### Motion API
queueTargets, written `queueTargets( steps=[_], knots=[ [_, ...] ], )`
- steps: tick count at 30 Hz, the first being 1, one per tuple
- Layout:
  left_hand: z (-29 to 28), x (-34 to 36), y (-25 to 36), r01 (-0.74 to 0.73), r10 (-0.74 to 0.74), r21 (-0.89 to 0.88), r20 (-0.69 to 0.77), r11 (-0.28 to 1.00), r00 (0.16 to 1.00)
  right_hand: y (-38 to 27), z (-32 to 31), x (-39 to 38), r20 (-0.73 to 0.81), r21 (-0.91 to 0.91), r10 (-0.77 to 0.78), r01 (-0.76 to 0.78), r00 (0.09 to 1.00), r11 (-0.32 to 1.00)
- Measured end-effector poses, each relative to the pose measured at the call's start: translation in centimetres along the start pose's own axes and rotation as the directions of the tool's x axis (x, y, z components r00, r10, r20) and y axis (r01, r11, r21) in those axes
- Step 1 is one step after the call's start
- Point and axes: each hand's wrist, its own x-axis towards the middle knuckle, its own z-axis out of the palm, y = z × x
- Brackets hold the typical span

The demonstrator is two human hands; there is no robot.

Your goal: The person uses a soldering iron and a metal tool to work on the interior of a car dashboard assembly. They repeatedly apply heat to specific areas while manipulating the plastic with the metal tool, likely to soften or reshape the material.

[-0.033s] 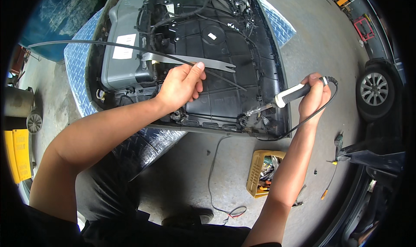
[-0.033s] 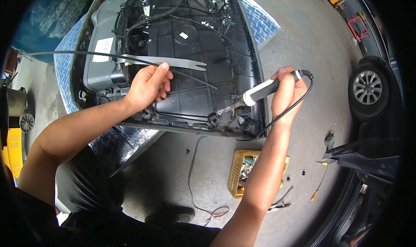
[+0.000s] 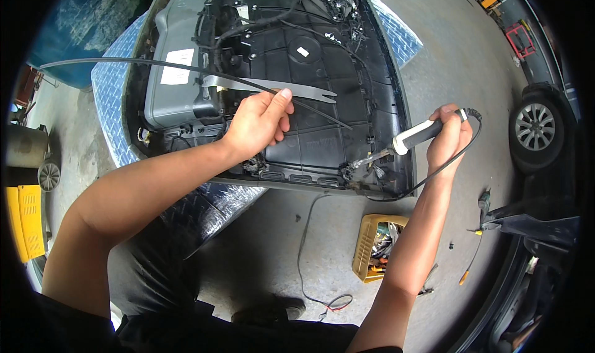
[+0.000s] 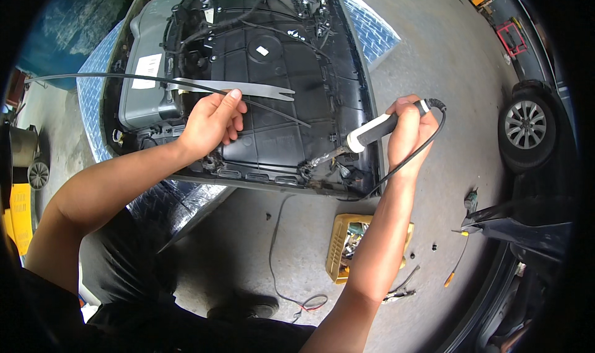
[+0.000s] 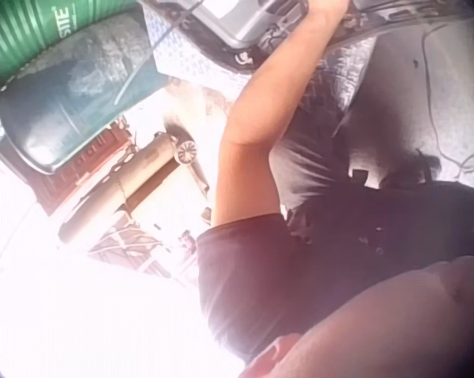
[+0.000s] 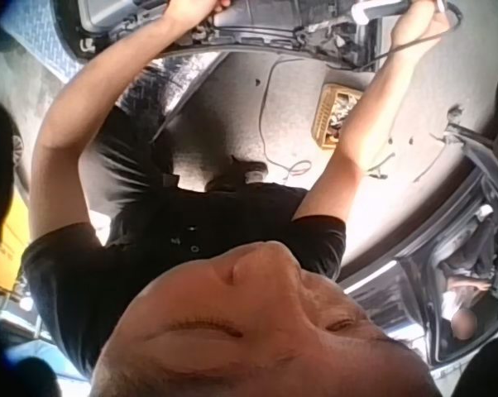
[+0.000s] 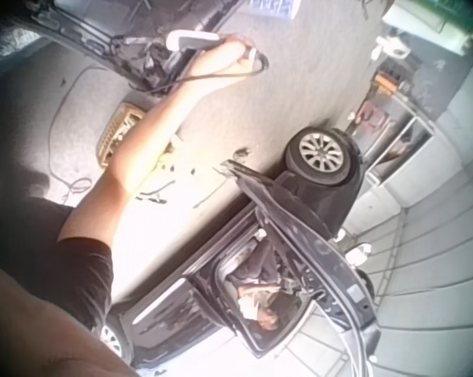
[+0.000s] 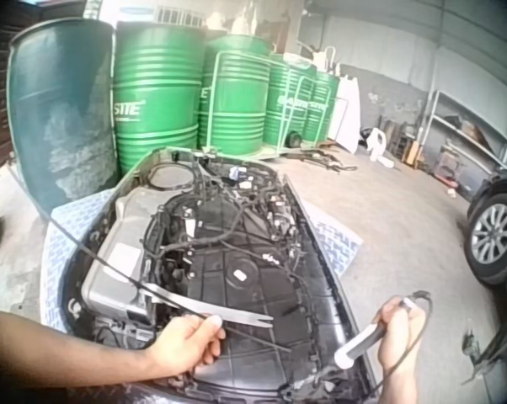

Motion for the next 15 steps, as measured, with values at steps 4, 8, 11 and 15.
queueTargets(
  steps=[4, 8, 11, 15],
  knots=[
    [0.1, -0.1, 0.1, -0.002, 0.002, 0.005, 0.003, 1.000, 1.000, 0.1, 0.0, 0.0, -0.049, -0.007, 0.005, -0.005, 0.999, 1.000],
    [0.0, 0.0, 0.0, 0.000, 0.000, 0.007, -0.018, 1.000, 1.000, 0.5, 0.0, 0.4, -0.114, -0.013, -0.005, 0.004, 0.994, 1.000],
    [0.1, 0.0, -0.1, -0.001, 0.001, 0.007, -0.008, 1.000, 1.000, 0.9, -0.2, 0.5, -0.111, -0.038, 0.014, -0.019, 0.994, 0.999],
    [0.1, -0.1, 0.0, -0.001, 0.001, 0.013, -0.001, 1.000, 1.000, 1.7, -0.8, 0.9, -0.090, -0.028, 0.076, -0.079, 0.993, 0.997]
  ],
)
